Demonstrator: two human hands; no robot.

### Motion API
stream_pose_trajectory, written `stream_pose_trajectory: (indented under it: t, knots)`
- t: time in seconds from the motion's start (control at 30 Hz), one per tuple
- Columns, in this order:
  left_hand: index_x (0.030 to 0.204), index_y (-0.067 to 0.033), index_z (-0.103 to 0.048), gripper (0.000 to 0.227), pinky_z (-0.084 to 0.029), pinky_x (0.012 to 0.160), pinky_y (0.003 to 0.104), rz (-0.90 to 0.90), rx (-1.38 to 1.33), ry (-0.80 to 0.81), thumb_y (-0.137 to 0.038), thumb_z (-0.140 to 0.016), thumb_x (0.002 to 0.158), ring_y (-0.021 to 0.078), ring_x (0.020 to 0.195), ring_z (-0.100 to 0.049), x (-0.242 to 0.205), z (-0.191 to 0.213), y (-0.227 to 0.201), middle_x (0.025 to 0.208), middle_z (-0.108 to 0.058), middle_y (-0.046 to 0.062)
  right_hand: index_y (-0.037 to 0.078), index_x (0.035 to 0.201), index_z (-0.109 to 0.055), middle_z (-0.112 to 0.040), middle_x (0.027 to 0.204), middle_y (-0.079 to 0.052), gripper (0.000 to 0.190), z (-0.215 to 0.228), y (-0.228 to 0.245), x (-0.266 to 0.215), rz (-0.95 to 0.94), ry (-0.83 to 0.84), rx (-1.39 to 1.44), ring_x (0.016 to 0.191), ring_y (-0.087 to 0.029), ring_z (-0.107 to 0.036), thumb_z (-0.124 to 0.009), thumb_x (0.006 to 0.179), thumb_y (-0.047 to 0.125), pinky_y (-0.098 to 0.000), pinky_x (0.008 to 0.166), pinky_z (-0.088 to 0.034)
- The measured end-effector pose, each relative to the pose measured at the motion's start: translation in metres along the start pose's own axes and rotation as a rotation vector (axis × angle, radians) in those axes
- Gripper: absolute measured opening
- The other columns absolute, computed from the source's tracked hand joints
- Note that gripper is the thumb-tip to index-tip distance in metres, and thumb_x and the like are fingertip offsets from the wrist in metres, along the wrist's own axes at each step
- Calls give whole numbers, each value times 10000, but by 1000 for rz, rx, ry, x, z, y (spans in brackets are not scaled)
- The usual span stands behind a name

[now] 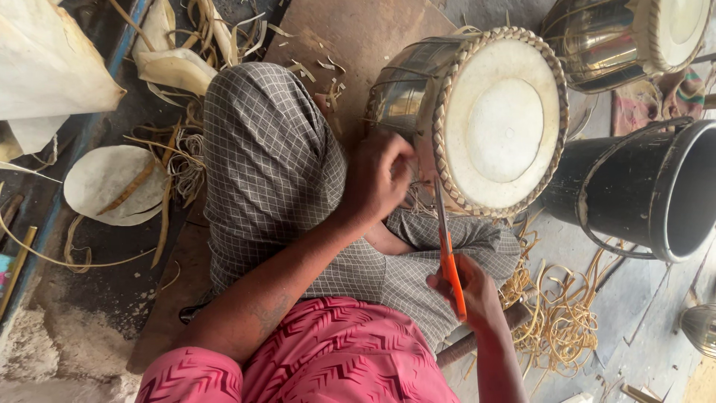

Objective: The person sits on the floor and uses a wooden mallet to hammer a woven rim onto a drum head. They then use a pair of scissors to trim the excess woven material around the edge of the drum. Finally, they use a wooden stick to tap the drum head.

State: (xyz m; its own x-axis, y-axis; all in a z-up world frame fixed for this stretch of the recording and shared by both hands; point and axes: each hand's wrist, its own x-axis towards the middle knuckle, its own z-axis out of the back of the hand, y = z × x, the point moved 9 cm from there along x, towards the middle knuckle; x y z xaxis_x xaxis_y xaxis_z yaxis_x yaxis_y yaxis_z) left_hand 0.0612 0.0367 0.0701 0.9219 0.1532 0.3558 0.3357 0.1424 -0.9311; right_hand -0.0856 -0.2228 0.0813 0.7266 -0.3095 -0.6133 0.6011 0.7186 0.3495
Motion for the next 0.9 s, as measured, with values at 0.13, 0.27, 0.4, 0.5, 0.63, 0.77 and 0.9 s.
stream_pose_trajectory:
  t: [0.13,0.27,0.4,0.5,0.63,0.77,0.9]
  knots:
    - [977,-37,-656,84,-605,675,309,168,-169,141,-99,-695,937,183,815,-736,-19,-29,6,896,-710,89,59,892,-670,-583,616,9,389,2,11,1,24,-46,21,490,-85,-497,-894,718,326,-279,442,-358]
    - [914,-29,-668,113,-582,650,298,177,-210,115,-123,-729,927,176,767,-737,-23,-36,11,840,-728,83,72,877,-674,-567,602,14,379,3,13,6,69,-60,-35,506,-82,-487,-898,719,334,-276,460,-355]
    - [913,-54,-699,97,-611,664,262,351,-475,230,-140,-702,959,125,744,-760,-24,-59,35,825,-765,43,61,854,-672,-576,607,8,405,9,16,10,157,-94,-121,540,-82,-502,-910,717,359,-278,487,-382]
    - [902,-31,-689,77,-561,553,299,550,-645,308,-107,-692,918,128,664,-706,-28,-73,51,805,-765,69,66,848,-674,-604,607,5,417,12,17,12,165,-114,-179,542,-88,-542,-914,700,374,-285,500,-419]
    - [895,-32,-686,92,-583,598,278,476,-683,277,-121,-702,909,106,719,-734,-25,-70,46,792,-746,61,75,832,-667,-633,599,-8,422,20,23,12,134,-161,-320,543,-99,-561,-915,704,391,-296,522,-441]
    - [867,-32,-705,119,-572,632,275,431,-581,241,-148,-723,891,115,703,-706,-22,-68,48,772,-745,50,89,817,-654,-692,627,37,420,26,32,12,155,-169,-337,549,-78,-608,-902,683,400,-294,527,-462]
    - [838,-30,-711,138,-563,633,285,466,-506,236,-163,-733,866,125,691,-707,-24,-68,53,751,-742,55,68,834,-678,-637,608,-43,419,27,34,13,143,-174,-406,553,-121,-562,-919,709,387,-327,539,-444]
